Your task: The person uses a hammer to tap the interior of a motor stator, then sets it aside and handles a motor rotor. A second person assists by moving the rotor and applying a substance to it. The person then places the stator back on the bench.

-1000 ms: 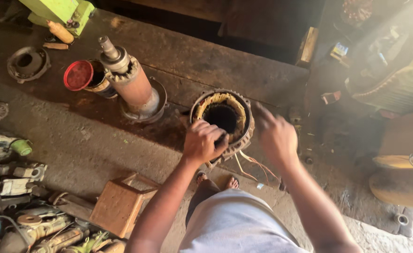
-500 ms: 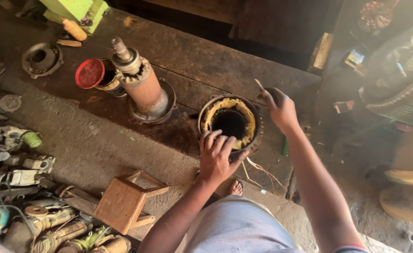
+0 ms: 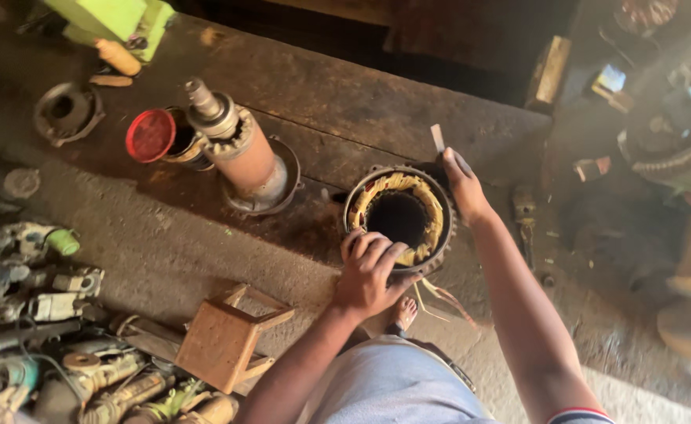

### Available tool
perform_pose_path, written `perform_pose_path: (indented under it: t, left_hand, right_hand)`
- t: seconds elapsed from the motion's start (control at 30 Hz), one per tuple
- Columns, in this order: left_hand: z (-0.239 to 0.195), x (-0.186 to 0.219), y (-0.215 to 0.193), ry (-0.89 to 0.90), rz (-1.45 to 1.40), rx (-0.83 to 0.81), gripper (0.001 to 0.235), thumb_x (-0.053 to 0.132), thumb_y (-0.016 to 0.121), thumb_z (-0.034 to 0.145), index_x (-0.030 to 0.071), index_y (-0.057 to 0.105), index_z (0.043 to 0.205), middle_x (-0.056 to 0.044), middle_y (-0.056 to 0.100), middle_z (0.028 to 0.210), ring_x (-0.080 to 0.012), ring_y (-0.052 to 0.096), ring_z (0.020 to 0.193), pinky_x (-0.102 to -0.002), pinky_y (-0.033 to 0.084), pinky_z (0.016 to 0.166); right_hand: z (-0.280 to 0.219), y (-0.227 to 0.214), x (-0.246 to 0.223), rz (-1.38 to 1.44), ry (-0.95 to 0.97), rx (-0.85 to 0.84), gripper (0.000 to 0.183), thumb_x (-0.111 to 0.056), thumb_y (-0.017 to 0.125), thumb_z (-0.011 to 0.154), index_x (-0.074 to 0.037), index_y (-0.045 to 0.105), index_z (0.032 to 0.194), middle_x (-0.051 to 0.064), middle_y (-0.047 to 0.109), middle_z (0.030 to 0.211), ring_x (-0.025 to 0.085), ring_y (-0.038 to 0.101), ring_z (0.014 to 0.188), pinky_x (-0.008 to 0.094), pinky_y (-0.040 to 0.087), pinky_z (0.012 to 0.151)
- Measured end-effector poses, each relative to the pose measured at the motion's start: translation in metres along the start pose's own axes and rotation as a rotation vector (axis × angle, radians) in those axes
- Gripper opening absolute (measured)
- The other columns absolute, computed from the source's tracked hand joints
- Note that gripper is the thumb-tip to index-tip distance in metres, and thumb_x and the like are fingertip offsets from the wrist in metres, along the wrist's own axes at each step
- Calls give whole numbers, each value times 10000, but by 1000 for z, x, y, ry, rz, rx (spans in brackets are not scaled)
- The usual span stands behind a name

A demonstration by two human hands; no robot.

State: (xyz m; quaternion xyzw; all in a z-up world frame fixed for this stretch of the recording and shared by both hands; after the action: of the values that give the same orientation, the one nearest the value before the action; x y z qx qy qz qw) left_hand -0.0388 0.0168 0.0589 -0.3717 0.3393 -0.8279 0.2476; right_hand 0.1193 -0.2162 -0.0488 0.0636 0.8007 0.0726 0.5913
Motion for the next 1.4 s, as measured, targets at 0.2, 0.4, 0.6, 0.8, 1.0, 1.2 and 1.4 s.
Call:
perform_pose_path:
  t: [0.2, 0.4, 0.6, 0.8, 1.0, 1.2, 1.4]
  left_hand:
    - [15, -65, 2, 347, -176, -124, 524, 595, 551, 985, 102, 712, 1059, -72, 693, 1017, -253, 609, 1104, -492, 397, 1100]
    - [73, -131, -18, 667, -106, -175, 359, 431, 568, 1056, 118, 741, 1017, -67, 739, 1128, -234, 641, 1172, -464, 437, 1147]
    - [96, -106, -20, 481, -82, -235, 343, 388, 612, 1002, 104, 751, 867, -105, 752, 892, -288, 707, 965, -523, 440, 1083]
    - [80, -62, -15, 344, -165, -283, 367, 406, 660, 963, 81, 742, 814, -125, 732, 772, -312, 700, 754, -452, 512, 855]
    - [83, -63, -19, 351, -198, -231, 316, 343, 674, 945, 78, 736, 784, -122, 715, 729, -330, 669, 690, -440, 509, 724]
    - [83, -65, -20, 345, -265, -214, 273, 305, 674, 938, 85, 739, 790, -103, 709, 723, -321, 653, 655, -432, 501, 693]
    - [83, -67, -22, 323, -322, -195, 263, 273, 659, 954, 84, 737, 789, -89, 699, 718, -318, 641, 651, -432, 497, 695]
  right_hand:
    - [-72, -16, 27, 42, -173, 285, 516, -458, 478, 1109, -29, 540, 1388, 11, 603, 1220, 97, 526, 1122, 257, 455, 999]
    - [-130, 13, 15, -212, -336, 464, 485, -387, 462, 1163, -10, 495, 1465, 100, 649, 1296, 124, 548, 1169, 273, 465, 1013]
    - [-199, 34, -44, -743, -429, 553, 409, -272, 532, 1093, -220, 547, 1499, 149, 710, 1314, 226, 737, 897, 361, 589, 703]
    - [-229, 82, -62, -1175, -149, 626, 482, -269, 586, 984, -359, 578, 1458, 125, 648, 1041, 346, 701, 737, 450, 573, 592]
    - [-230, 108, -59, -1257, -114, 697, 447, -238, 615, 983, -371, 629, 1409, 59, 656, 1001, 336, 691, 730, 471, 551, 611]
    - [-227, 119, -57, -1315, -131, 776, 464, -236, 632, 947, -332, 642, 1401, 82, 635, 981, 331, 682, 699, 467, 539, 582]
    - [-231, 134, -51, -1325, -26, 829, 441, -237, 626, 969, -350, 644, 1394, 76, 618, 947, 325, 676, 683, 467, 536, 573]
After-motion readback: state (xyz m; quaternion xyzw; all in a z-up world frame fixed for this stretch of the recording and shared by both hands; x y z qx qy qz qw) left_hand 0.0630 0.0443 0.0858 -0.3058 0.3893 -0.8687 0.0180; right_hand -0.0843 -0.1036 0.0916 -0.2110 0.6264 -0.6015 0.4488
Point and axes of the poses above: each hand's wrist, its own z-axis towards the middle knuckle, its own y-axis out of the palm, x = y × z, the point moved 1 cm from there along z, towards the middle knuckle
